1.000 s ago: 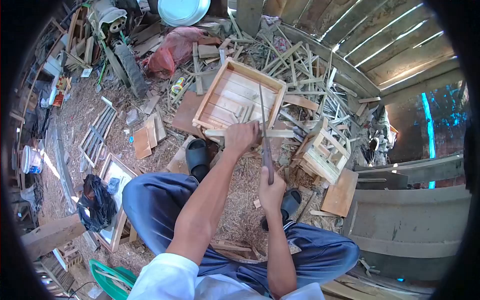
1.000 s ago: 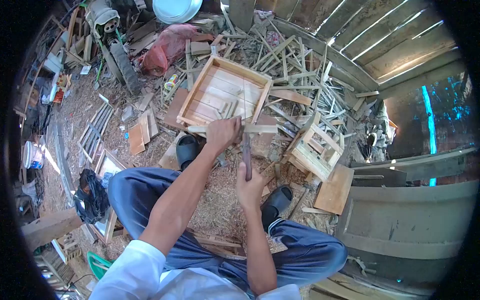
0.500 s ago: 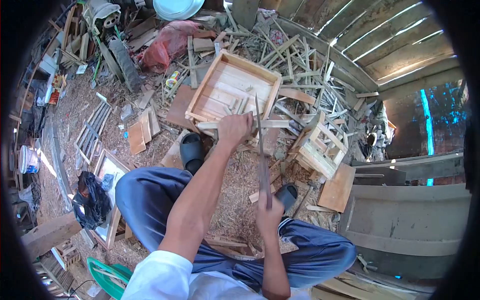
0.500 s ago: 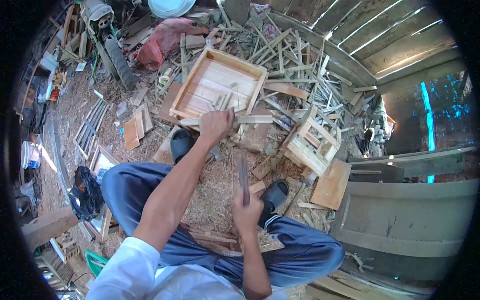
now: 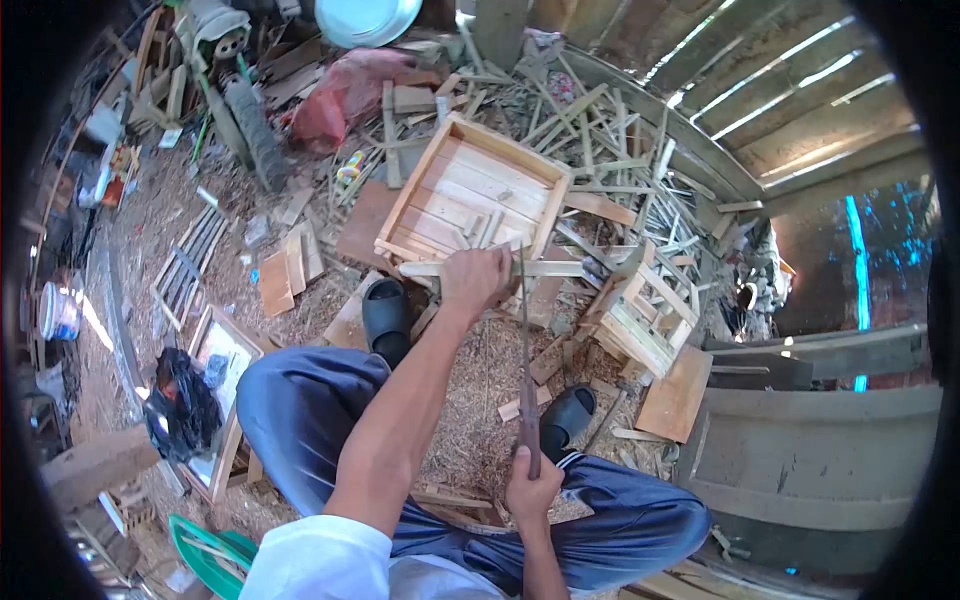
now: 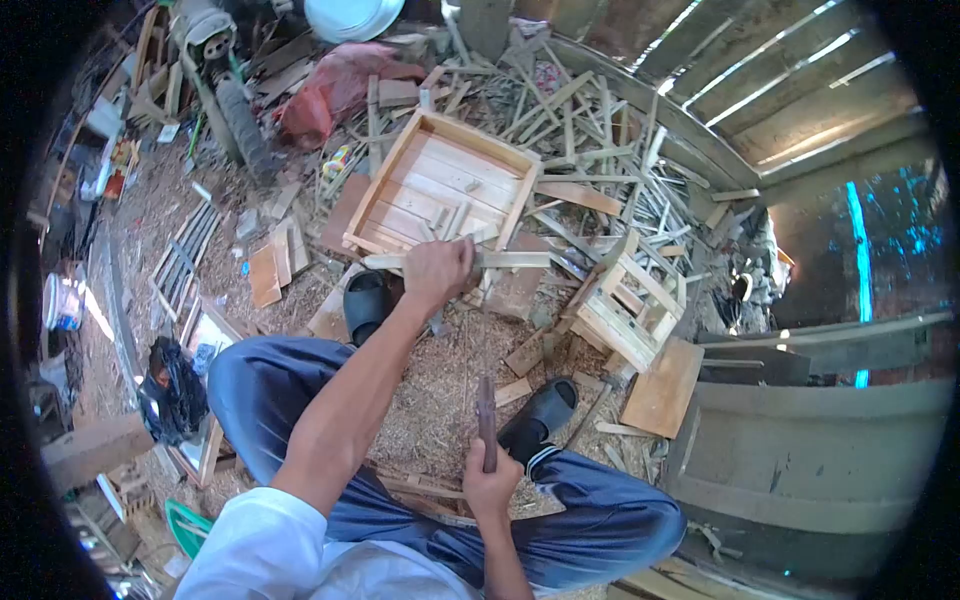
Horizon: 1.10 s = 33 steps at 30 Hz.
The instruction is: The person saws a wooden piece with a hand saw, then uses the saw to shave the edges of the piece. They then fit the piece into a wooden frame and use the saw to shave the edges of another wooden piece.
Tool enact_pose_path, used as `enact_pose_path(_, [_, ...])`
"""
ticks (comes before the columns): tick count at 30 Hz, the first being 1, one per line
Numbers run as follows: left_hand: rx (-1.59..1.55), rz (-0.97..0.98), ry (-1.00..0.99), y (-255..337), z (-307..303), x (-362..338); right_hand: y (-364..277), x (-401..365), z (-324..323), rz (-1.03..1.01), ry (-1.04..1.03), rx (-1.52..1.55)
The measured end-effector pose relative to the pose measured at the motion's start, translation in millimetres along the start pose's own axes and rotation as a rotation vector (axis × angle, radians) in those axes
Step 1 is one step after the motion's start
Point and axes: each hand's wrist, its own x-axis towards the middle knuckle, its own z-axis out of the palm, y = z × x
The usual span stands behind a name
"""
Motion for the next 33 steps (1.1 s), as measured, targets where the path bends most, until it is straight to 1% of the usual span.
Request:
enact_pose_path(1, [-0.016, 0.011, 0.053, 1.3, 1.0, -8.6, 3.5, -2.0, -3.1, 0.065, -0.012, -0.023])
enact_pose_path(2, [-0.019, -0.005, 0.006, 1.2, 2.1, -9.5, 6.7, -6.7, -5.6, 0.138, -0.011, -0.045])
enact_pose_path(3, [-0.014, -0.004, 0.004, -0.5, 1.9, -6.2, 6.1, 17.6, 5.6, 0.141, -0.018, -0.058])
enact_pose_path(4, [-0.016, -0.006, -0.014, -0.8, 2.3, -4.6, 3.4, 49.1, 18.4, 0.098, -0.047, -0.070])
enact_pose_path(6, [-0.023, -0.018, -0.033, 1.0, 1.9, -9.4, -3.1, 87.1, 39.5, 0.167, -0.114, -0.086])
enact_pose_path(8, [-0.045, -0.016, -0.052, 1.8, -3.1, -5.4, -3.2, 64.4, 28.1, 0.157, -0.100, -0.089])
enact_pose_path(10, [-0.031, -0.026, -0.038, 0.1, -1.7, -6.7, 12.4, 14.7, 5.5, 0.089, -0.065, -0.039])
enact_pose_path(11, [-0.017, -0.031, -0.032, -0.4, -0.1, -6.3, 20.5, -15.4, -7.6, 0.102, -0.043, -0.031])
enact_pose_path(12, [-0.011, -0.030, -0.052, 0.4, -1.2, -7.6, 9.5, -23.2, -14.4, 0.115, -0.035, -0.030])
enact_pose_path(13, [-0.010, -0.050, -0.056, -1.6, -1.2, -8.3, 10.9, -14.4, -12.0, 0.119, -0.053, -0.038])
enact_pose_path(15, [-0.025, -0.033, 0.019, 1.5, -2.1, -9.1, 9.6, 22.1, 5.8, 0.173, -0.079, -0.062])
enact_pose_path(17, [-0.032, -0.022, 0.019, 4.0, -4.4, -8.5, 11.5, 81.2, 36.3, 0.105, -0.101, -0.153])
enact_pose_path(18, [-0.044, -0.031, 0.009, 3.6, -2.9, -9.5, 3.4, 75.7, 33.7, 0.105, -0.102, -0.154])
enact_pose_path(20, [-0.049, -0.038, 0.008, 0.0, -0.9, -3.7, -18.5, 58.3, 27.2, 0.157, -0.101, -0.005])
enact_pose_path(22, [-0.040, -0.063, 0.009, -0.9, 4.9, -5.5, 27.0, -0.6, 0.1, 0.194, -0.092, 0.057])
enact_pose_path(23, [-0.036, -0.083, 0.017, -1.2, 6.0, -2.5, 29.6, -5.1, -4.8, 0.186, -0.113, 0.052])
enact_pose_path(24, [-0.038, -0.057, 0.056, -2.1, 6.0, -1.7, 28.8, -7.5, -10.0, 0.212, -0.096, 0.048])
enact_pose_path(25, [-0.041, -0.020, 0.075, -0.4, 2.1, -8.3, 8.7, -10.7, -11.4, 0.256, -0.066, 0.043])
enact_pose_path(26, [-0.093, -0.013, 0.122, 1.0, -1.5, -9.4, -1.0, 11.0, 1.3, 0.127, -0.043, 0.000])
enact_pose_path(28, [-0.084, -0.019, 0.103, 1.1, -2.1, -8.3, 9.2, 61.5, 29.8, 0.076, -0.065, -0.100])
enact_pose_path(29, [-0.070, -0.034, 0.088, 1.6, -2.2, -8.1, 10.1, 67.5, 31.7, 0.073, -0.064, -0.108])
enact_pose_path(31, [-0.082, -0.032, 0.069, 3.8, -4.7, -6.0, 6.5, 72.9, 35.9, 0.133, -0.145, -0.037])
enact_pose_path(32, [-0.077, -0.068, 0.008, 4.8, -7.2, -5.8, -3.9, 52.8, 24.4, 0.096, -0.103, -0.099])
enact_pose_path(33, [-0.070, -0.109, -0.049, 3.9, -10.8, -5.0, 4.7, 19.1, 6.7, 0.095, -0.076, -0.069])
